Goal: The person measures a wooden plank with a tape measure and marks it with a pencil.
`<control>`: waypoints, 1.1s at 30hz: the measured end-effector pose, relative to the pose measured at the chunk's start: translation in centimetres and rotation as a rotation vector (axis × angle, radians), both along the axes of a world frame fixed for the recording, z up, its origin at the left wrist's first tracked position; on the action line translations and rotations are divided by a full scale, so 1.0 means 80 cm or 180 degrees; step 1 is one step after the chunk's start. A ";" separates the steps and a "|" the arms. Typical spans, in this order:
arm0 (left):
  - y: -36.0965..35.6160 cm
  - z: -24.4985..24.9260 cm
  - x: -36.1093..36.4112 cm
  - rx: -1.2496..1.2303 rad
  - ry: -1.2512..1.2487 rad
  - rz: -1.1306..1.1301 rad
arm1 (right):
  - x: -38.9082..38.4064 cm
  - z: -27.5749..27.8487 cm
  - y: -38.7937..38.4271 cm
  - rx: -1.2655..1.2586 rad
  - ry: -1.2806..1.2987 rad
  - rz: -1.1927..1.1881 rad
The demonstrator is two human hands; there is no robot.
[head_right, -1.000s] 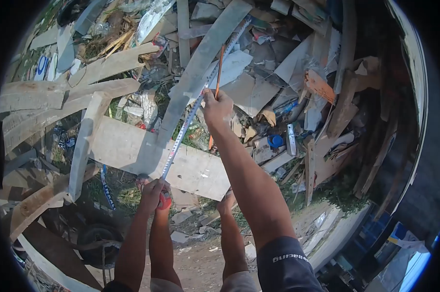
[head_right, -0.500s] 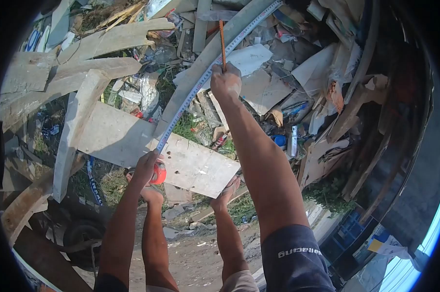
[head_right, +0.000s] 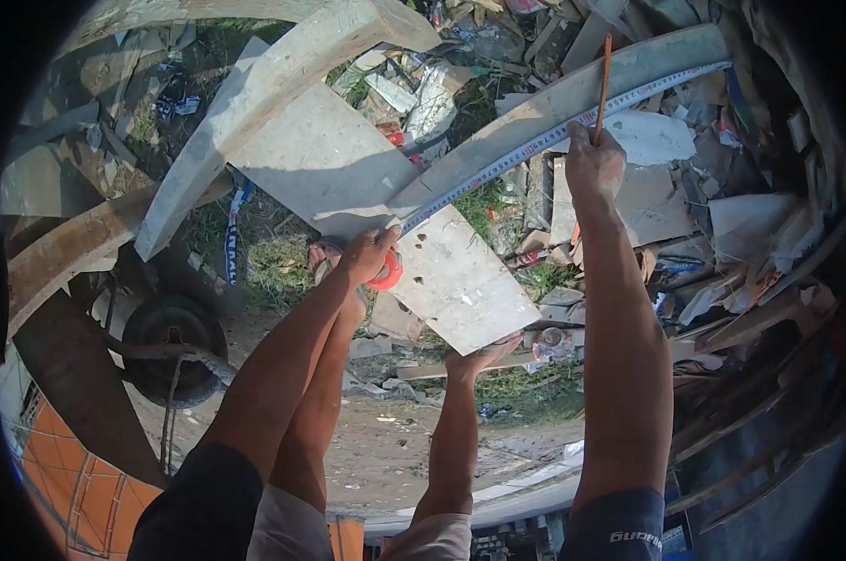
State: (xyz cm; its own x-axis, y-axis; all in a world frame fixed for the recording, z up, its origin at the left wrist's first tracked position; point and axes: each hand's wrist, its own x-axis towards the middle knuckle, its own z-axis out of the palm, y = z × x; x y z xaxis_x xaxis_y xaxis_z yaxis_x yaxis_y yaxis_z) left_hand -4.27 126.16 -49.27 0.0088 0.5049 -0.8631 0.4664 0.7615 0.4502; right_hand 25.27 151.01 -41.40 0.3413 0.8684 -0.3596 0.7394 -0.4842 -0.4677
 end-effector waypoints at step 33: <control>-0.008 0.010 -0.010 -0.0616 -0.1492 0.0805 | -0.024 0.040 0.010 0.0157 0.1707 -0.1548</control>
State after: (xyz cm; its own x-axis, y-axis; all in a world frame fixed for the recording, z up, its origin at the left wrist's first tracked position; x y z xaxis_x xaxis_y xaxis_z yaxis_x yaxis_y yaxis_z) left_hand -5.10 125.48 -48.49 0.3127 0.3742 -0.8730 0.0425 0.9127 0.4064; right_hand 23.35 151.78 -38.19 0.4807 0.6828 -0.5502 0.1084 -0.6689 -0.7354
